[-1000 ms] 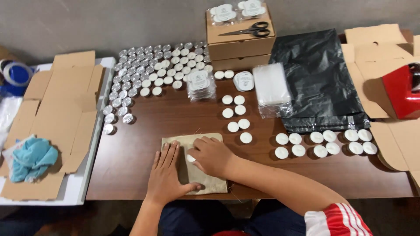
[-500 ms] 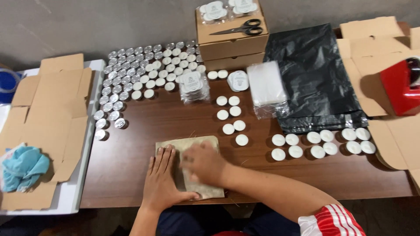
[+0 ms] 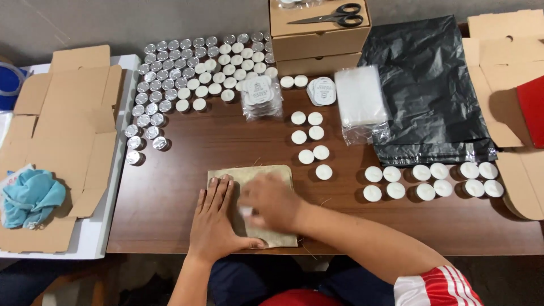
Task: Cleaning the bottom of small tea light candle containers by rubbing them against a cloth and lining them up on a table.
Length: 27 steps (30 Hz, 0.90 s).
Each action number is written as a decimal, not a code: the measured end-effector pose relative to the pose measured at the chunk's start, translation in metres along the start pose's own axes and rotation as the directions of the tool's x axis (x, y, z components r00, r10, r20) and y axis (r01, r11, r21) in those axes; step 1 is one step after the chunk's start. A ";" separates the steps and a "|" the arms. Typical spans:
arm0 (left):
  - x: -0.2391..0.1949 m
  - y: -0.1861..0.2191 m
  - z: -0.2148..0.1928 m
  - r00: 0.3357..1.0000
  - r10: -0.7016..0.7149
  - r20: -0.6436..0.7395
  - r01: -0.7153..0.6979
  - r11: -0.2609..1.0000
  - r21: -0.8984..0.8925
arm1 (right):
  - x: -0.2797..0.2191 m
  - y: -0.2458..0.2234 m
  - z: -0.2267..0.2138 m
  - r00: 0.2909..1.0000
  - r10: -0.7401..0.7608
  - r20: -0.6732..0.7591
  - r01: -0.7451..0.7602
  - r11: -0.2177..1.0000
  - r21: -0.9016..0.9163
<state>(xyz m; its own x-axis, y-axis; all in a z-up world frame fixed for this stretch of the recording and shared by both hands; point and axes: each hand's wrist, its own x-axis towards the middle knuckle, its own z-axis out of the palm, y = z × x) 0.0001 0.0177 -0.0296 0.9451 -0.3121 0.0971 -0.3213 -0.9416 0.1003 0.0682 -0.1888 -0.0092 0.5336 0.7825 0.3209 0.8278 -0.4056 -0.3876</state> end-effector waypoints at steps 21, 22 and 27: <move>0.001 0.007 -0.011 0.989 -0.103 0.108 0.115 0.987 -0.111 | -0.012 0.000 0.010 0.994 0.009 0.111 -0.009 1.000 -0.005; 0.001 0.005 -0.010 0.988 -0.104 0.111 0.116 0.987 -0.108 | -0.009 0.008 0.016 0.994 0.008 0.109 -0.008 1.000 -0.001; 0.001 0.006 -0.012 0.990 -0.082 0.112 0.094 0.990 -0.105 | -0.005 0.040 0.024 0.988 0.141 -0.060 -0.150 0.969 -0.195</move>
<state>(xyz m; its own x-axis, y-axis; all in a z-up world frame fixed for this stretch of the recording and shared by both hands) -0.0014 0.0132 -0.0168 0.9689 -0.2463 -0.0228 -0.2360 -0.9482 0.2126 0.0940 -0.1973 -0.0473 0.6542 0.6879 0.3144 0.7562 -0.6024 -0.2554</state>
